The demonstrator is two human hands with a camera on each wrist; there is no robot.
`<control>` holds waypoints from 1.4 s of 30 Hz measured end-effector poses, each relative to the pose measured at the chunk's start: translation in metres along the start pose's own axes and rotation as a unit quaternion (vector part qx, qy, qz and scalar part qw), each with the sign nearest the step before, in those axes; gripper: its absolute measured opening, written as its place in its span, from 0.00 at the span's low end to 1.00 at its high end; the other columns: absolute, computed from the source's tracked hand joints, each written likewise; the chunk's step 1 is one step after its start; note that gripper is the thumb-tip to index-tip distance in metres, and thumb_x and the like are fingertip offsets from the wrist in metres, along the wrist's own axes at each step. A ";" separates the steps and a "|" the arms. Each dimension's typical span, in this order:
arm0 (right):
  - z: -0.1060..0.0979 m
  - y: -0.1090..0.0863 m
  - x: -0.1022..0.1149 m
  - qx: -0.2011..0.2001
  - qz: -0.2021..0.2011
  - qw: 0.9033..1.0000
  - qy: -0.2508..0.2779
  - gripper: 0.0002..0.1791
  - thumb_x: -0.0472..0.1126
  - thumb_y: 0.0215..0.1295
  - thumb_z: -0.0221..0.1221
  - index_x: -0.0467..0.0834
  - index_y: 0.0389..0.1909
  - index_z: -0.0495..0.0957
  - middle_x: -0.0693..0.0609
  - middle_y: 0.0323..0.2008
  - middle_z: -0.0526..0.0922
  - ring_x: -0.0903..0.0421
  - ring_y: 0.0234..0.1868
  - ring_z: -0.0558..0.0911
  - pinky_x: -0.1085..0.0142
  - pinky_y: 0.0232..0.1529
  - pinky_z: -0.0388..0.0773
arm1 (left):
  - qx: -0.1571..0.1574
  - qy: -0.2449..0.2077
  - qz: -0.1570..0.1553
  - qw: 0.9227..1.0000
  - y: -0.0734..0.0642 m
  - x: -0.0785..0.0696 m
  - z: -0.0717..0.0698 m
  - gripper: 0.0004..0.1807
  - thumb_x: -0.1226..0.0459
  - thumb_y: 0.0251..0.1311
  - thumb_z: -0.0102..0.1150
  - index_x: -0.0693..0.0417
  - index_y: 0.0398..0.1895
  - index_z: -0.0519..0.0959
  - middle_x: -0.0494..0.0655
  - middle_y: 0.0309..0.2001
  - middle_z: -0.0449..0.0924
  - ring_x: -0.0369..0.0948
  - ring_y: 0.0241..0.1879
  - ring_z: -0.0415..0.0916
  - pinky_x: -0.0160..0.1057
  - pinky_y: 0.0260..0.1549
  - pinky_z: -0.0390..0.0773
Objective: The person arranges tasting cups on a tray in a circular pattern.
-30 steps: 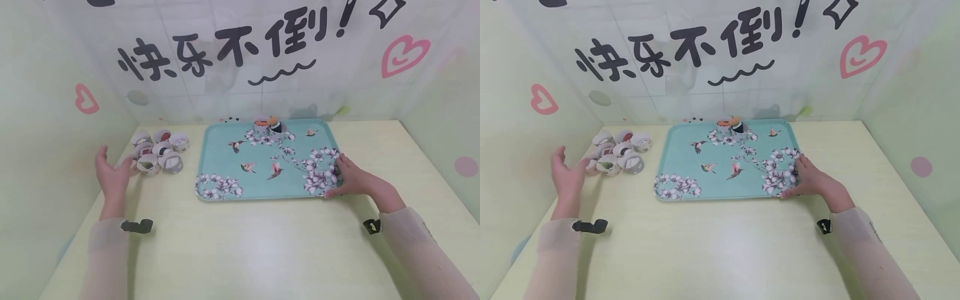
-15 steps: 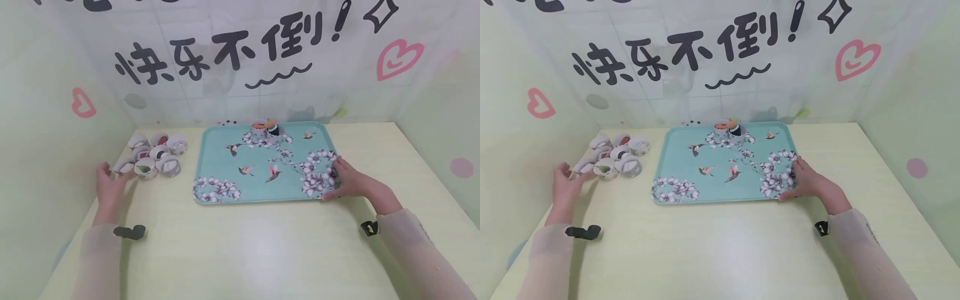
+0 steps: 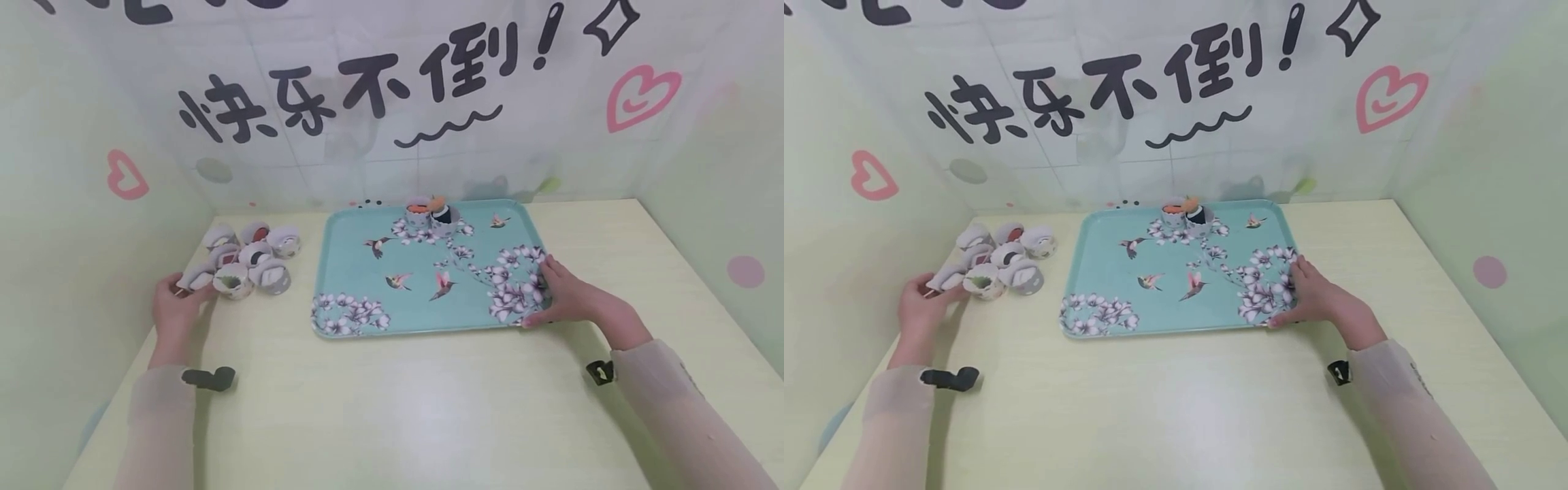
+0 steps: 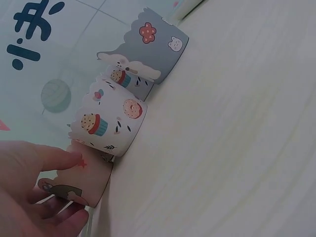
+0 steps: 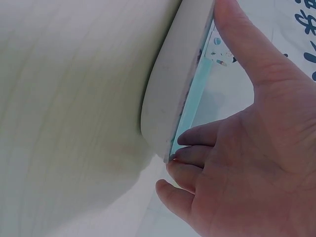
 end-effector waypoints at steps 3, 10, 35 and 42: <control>0.000 0.001 0.000 -0.001 -0.001 1.000 -0.001 0.77 0.63 0.45 0.74 0.21 0.73 0.35 0.21 0.74 0.31 0.25 0.76 0.36 0.33 0.74 0.45 | -0.007 0.005 -0.006 1.000 -0.001 -0.001 -0.002 0.46 0.55 0.64 0.63 0.53 0.79 0.50 0.56 0.78 0.55 0.45 0.72 0.61 0.38 0.72 0.66; 0.000 0.000 0.002 -0.001 0.001 1.000 -0.003 0.77 0.63 0.45 0.74 0.21 0.73 0.35 0.22 0.75 0.31 0.25 0.76 0.36 0.33 0.74 0.45 | -0.019 0.029 -0.004 0.999 -0.003 0.002 -0.006 0.43 0.50 0.65 0.62 0.52 0.78 0.55 0.56 0.77 0.58 0.47 0.71 0.61 0.39 0.71 0.66; 0.000 -0.001 0.004 0.004 0.006 1.000 -0.004 0.77 0.64 0.45 0.74 0.21 0.73 0.34 0.21 0.74 0.31 0.25 0.76 0.36 0.32 0.73 0.44 | -0.068 -0.076 0.001 0.995 -0.017 -0.015 -0.037 0.38 0.59 0.59 0.69 0.44 0.73 0.65 0.26 0.44 0.72 0.27 0.50 0.72 0.13 0.32 0.73; -0.001 0.000 0.003 0.002 0.001 1.000 -0.006 0.77 0.63 0.45 0.74 0.21 0.73 0.34 0.21 0.74 0.31 0.25 0.76 0.36 0.32 0.73 0.45 | -0.091 -0.076 0.029 0.993 -0.028 -0.037 -0.040 0.35 0.60 0.59 0.69 0.42 0.70 0.69 0.25 0.48 0.72 0.30 0.58 0.72 0.11 0.35 0.73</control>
Point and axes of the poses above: each hand's wrist, its own y-axis towards the middle knuckle, its own z-axis out of the palm, x = y × z, the point moved 2 cm from there along y, towards the middle knuckle
